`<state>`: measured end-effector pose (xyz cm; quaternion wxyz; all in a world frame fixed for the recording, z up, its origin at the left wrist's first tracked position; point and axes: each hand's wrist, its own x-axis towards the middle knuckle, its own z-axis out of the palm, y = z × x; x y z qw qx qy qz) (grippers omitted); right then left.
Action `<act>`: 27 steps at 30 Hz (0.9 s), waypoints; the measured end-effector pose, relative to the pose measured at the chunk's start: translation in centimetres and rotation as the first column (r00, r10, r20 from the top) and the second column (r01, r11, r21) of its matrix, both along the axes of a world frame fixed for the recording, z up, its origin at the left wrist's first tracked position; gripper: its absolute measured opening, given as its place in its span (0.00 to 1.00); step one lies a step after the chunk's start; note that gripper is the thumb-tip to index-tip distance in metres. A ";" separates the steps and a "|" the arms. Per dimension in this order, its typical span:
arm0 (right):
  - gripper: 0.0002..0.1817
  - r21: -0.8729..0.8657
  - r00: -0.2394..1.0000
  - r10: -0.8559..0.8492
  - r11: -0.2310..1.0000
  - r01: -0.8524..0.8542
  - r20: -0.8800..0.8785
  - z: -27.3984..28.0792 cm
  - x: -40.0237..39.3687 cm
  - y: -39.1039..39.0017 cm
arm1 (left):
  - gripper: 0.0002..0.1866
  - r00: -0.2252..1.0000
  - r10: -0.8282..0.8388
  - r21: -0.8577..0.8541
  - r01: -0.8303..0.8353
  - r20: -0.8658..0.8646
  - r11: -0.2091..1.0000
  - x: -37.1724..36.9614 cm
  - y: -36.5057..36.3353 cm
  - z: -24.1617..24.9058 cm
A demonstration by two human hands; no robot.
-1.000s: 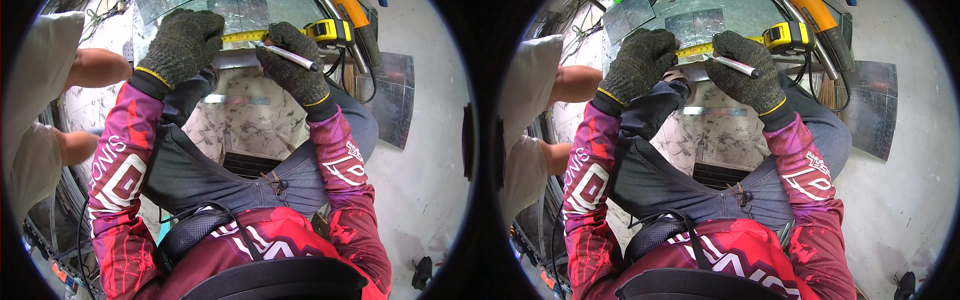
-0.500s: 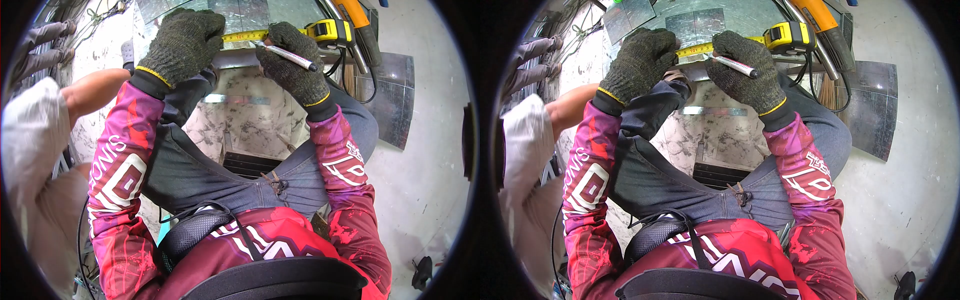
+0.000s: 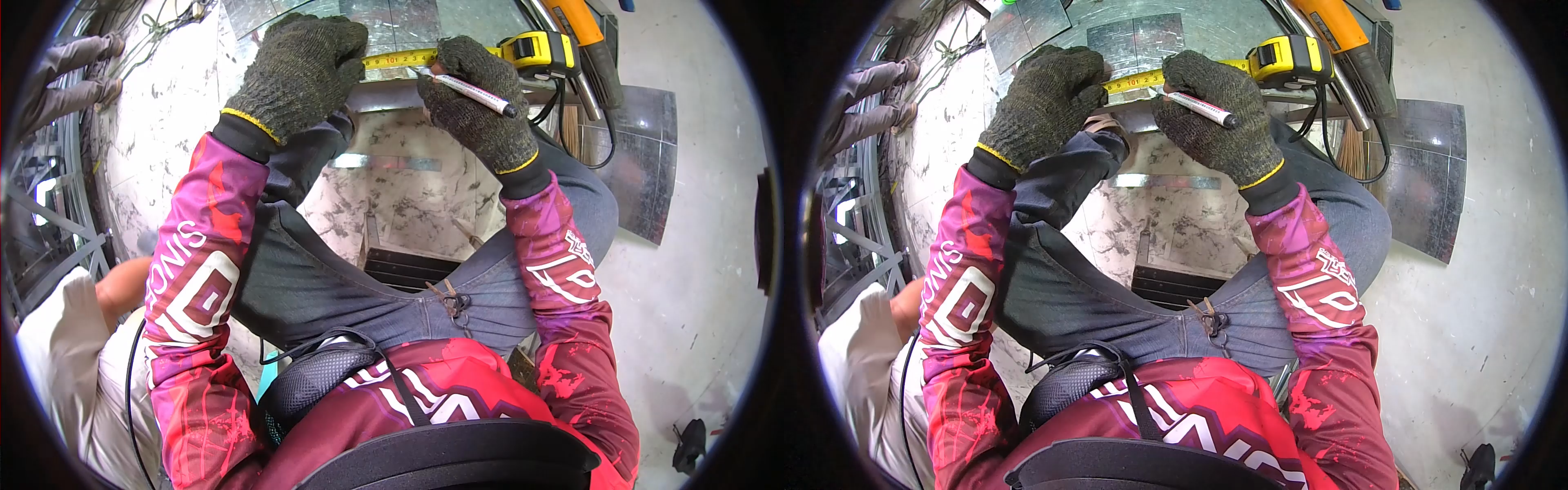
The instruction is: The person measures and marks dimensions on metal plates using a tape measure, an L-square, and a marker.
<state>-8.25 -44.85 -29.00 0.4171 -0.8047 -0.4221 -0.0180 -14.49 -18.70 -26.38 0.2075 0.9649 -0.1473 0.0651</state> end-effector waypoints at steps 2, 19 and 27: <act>0.26 0.015 1.000 -0.010 1.000 0.011 -0.017 0.0 -0.1 0.0 | 0.12 1.000 0.000 -0.004 0.000 -0.007 1.000 0.0 0.0 -0.1; 0.25 0.014 1.000 0.008 1.000 -0.007 -0.020 0.1 0.2 -0.1 | 0.14 0.999 0.013 -0.003 -0.013 -0.043 1.000 0.0 -0.1 0.2; 0.25 -0.014 0.988 0.033 0.999 -0.031 0.153 -0.2 0.4 -0.3 | 0.13 0.998 0.022 -0.013 -0.023 -0.054 1.000 0.0 -0.1 0.2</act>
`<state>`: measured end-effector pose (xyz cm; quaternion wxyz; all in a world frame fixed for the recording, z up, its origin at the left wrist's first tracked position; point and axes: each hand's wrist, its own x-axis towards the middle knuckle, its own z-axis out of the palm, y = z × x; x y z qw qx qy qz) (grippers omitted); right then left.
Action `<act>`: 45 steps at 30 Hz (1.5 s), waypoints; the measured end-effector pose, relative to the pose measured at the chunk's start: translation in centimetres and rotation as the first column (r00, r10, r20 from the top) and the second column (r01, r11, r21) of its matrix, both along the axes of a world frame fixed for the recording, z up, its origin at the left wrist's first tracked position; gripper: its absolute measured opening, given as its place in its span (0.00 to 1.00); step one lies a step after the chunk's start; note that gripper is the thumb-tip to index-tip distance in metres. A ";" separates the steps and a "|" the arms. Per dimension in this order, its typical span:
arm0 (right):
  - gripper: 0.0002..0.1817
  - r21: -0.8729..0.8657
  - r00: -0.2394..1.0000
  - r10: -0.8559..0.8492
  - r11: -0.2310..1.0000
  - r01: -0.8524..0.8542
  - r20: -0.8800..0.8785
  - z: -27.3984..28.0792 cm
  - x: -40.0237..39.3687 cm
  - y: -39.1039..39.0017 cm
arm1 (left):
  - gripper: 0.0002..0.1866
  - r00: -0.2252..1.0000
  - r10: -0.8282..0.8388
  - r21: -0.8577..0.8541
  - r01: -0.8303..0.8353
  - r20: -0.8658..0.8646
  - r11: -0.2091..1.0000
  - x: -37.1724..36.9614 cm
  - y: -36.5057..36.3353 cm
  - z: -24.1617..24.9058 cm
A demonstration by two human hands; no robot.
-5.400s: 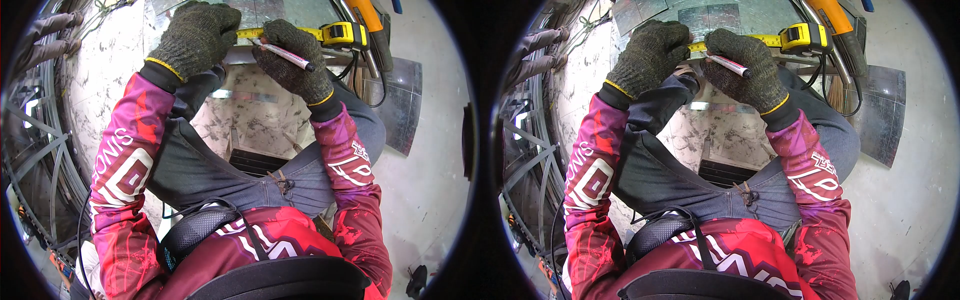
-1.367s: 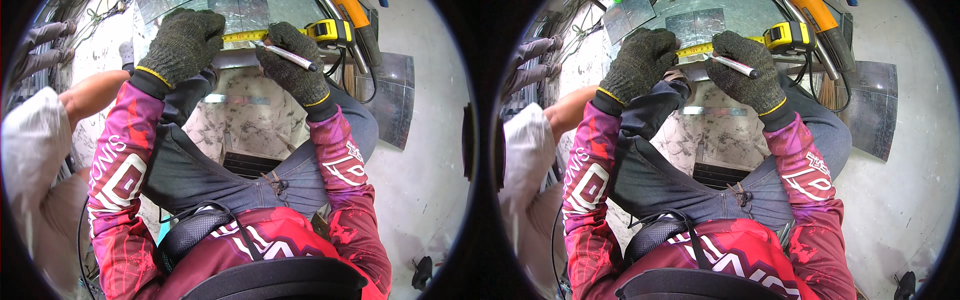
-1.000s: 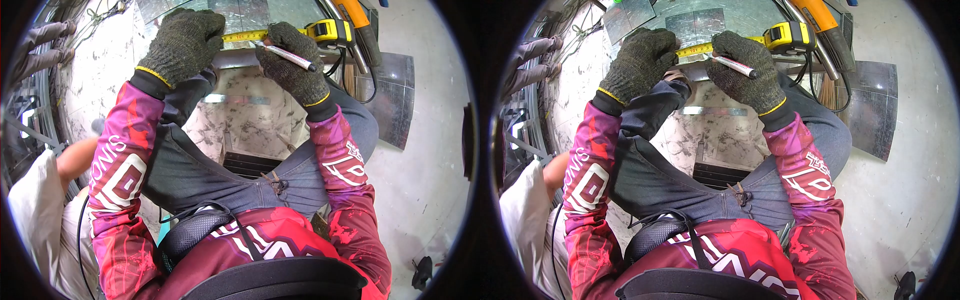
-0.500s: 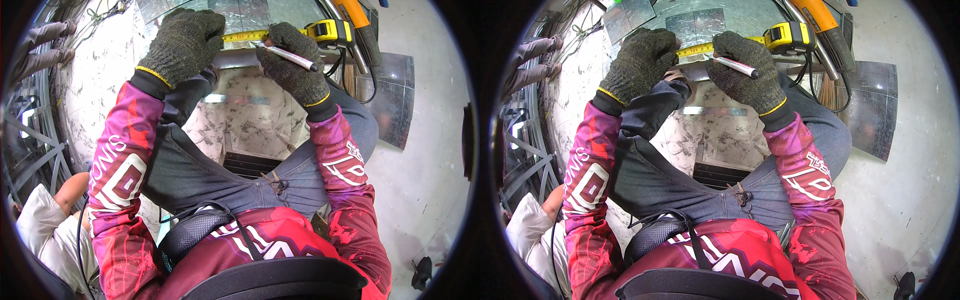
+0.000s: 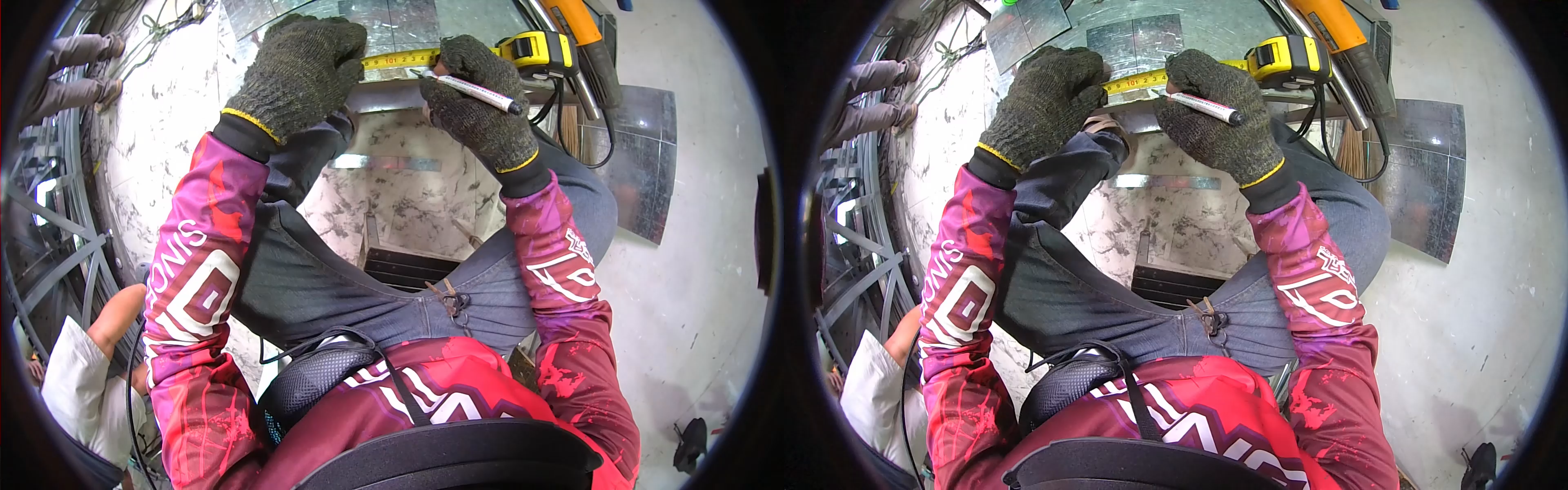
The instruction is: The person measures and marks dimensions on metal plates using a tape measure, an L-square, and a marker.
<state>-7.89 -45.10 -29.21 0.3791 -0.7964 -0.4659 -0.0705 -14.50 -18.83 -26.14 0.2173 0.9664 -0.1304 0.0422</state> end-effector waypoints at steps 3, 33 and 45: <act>0.25 0.003 1.000 0.006 1.000 -0.006 0.007 0.1 0.0 0.0 | 0.13 1.000 -0.007 0.013 0.006 0.027 1.000 0.0 0.0 -0.2; 0.22 0.139 0.999 0.034 0.990 -0.033 0.001 -0.3 -0.8 2.2 | 0.13 1.000 -0.015 0.063 0.016 -0.007 0.998 0.3 0.1 -0.3; 0.20 0.169 0.995 0.063 0.984 -0.049 -0.076 -0.3 -0.8 2.3 | 0.12 1.000 -0.010 0.016 0.009 0.008 1.000 0.2 0.0 -0.4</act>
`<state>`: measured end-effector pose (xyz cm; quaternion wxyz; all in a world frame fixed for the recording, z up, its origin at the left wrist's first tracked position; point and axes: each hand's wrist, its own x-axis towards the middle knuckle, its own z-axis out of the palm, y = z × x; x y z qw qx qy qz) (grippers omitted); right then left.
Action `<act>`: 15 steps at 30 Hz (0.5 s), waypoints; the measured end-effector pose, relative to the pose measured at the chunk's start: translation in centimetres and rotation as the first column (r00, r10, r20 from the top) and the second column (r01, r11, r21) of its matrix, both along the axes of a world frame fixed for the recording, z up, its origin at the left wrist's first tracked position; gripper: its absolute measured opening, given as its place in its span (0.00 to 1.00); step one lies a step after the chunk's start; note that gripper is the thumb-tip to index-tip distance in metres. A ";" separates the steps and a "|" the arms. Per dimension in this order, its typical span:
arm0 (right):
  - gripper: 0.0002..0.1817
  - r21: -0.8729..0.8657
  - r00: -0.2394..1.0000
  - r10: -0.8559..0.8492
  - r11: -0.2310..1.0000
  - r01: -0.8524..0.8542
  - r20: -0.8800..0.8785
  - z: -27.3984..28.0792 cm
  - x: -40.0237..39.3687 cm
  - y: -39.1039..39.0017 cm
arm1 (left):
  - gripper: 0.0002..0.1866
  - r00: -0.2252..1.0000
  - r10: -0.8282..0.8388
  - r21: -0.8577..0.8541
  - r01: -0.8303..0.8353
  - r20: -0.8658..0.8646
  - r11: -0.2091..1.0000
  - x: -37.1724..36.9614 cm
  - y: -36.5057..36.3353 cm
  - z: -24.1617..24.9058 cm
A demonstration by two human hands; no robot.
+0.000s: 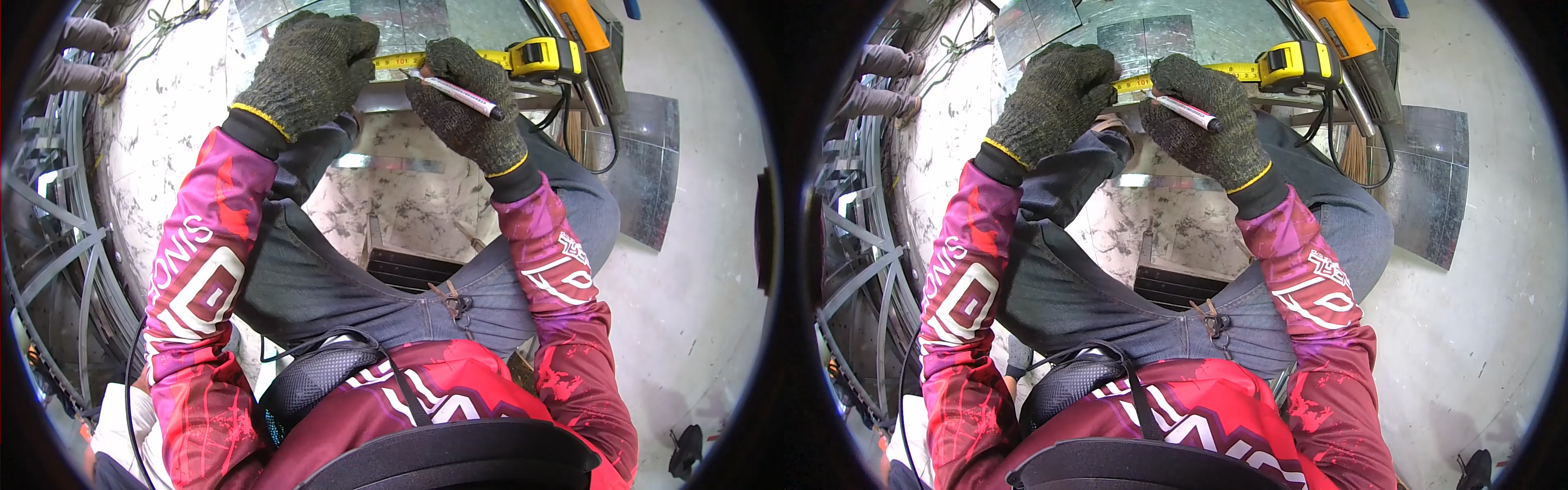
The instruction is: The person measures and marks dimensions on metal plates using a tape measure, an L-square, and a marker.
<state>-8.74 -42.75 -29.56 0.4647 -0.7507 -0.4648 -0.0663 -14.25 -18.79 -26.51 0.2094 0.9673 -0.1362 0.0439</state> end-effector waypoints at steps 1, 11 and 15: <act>0.20 0.006 1.000 -0.004 1.000 0.003 0.022 -0.1 0.0 0.0 | 0.12 1.000 0.000 0.008 0.000 -0.002 1.000 0.0 0.0 0.0; 0.20 -0.065 1.000 -0.022 0.998 0.022 0.011 0.6 -0.2 -0.1 | 0.12 1.000 -0.005 0.022 0.005 0.016 1.000 0.0 0.1 -0.2; 0.21 -0.017 0.999 -0.024 1.000 0.025 0.048 0.4 0.0 -0.1 | 0.11 1.000 0.014 0.011 -0.014 0.017 1.000 -0.1 -0.1 0.0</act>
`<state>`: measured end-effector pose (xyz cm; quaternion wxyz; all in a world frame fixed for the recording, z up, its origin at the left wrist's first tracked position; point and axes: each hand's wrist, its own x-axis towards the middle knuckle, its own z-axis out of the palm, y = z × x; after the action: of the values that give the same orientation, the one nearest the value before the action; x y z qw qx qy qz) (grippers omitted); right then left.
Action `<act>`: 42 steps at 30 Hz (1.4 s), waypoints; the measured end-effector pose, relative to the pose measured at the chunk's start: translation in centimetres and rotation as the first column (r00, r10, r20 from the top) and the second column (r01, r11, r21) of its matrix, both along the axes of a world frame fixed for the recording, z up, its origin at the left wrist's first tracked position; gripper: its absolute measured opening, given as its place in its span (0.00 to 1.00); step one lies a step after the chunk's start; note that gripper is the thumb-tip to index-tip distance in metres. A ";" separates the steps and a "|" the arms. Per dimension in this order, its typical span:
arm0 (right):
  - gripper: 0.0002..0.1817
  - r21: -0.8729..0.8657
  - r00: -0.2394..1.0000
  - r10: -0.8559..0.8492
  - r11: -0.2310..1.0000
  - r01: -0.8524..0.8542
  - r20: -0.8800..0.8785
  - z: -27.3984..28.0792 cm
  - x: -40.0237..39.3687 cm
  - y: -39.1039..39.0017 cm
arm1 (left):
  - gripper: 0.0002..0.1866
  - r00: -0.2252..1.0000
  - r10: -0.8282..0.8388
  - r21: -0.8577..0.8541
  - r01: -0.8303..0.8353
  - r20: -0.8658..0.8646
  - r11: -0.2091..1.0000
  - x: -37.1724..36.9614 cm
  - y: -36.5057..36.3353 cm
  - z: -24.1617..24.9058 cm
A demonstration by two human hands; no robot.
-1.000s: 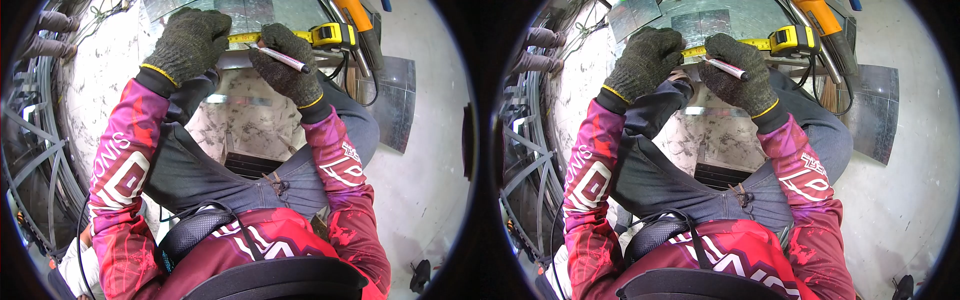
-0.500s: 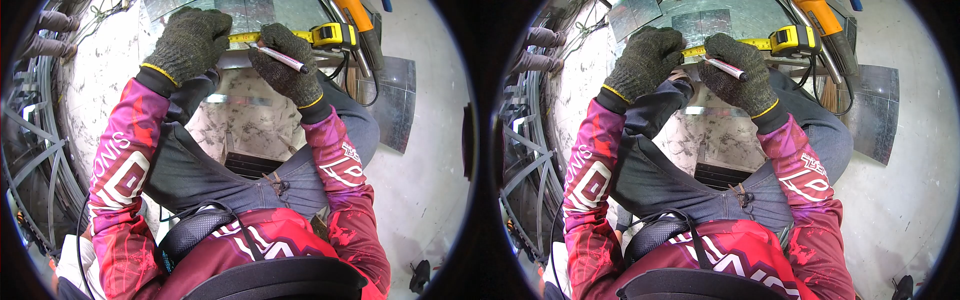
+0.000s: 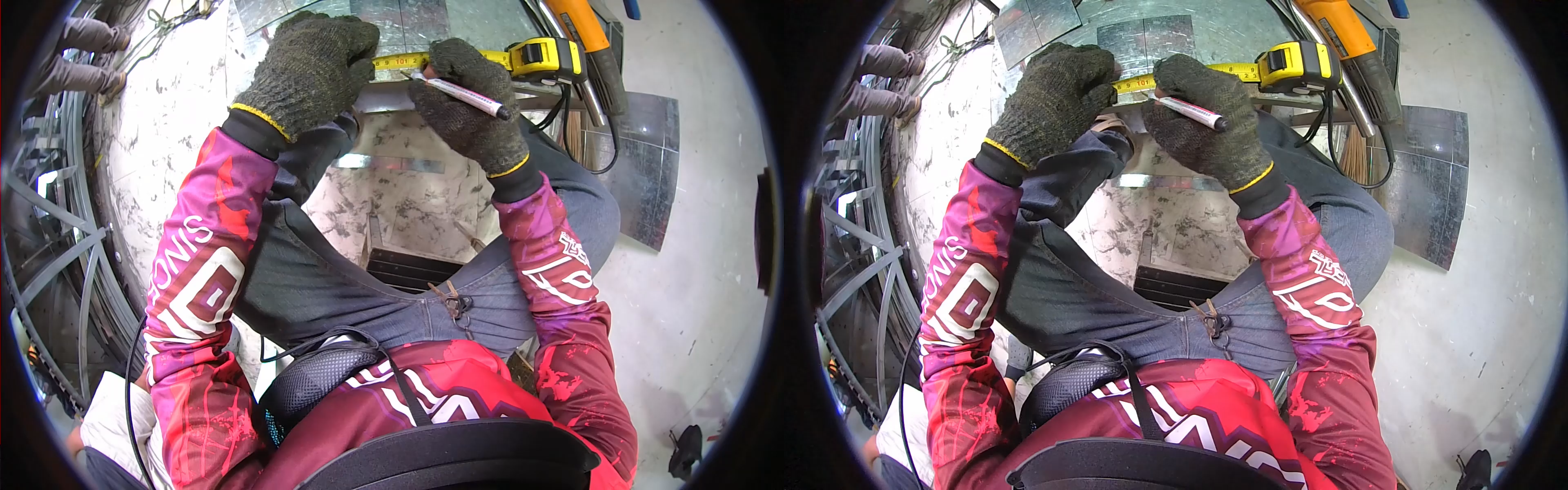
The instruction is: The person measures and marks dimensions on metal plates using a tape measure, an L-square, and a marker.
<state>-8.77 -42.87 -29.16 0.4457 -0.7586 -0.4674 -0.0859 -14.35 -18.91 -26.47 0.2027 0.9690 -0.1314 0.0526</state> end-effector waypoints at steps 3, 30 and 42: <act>0.22 -0.090 0.998 -0.043 0.995 0.040 -0.034 0.7 0.3 -0.4 | 0.11 0.999 0.006 0.001 -0.006 -0.039 1.000 0.1 -0.2 0.2; 0.24 -0.209 0.995 -0.014 0.977 0.035 0.101 0.5 1.1 -1.6 | 0.12 1.000 -0.008 -0.005 0.008 0.004 1.000 0.0 0.1 -0.1; 0.24 -0.217 0.984 0.013 0.976 0.027 0.179 -0.2 1.3 -1.8 | 0.12 1.000 -0.014 0.006 0.014 -0.013 1.000 0.0 0.1 0.1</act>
<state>-7.52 -44.66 -29.41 0.3154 -0.7939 -0.5095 -0.1033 -14.34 -18.80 -26.41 0.2012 0.9689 -0.1372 0.0447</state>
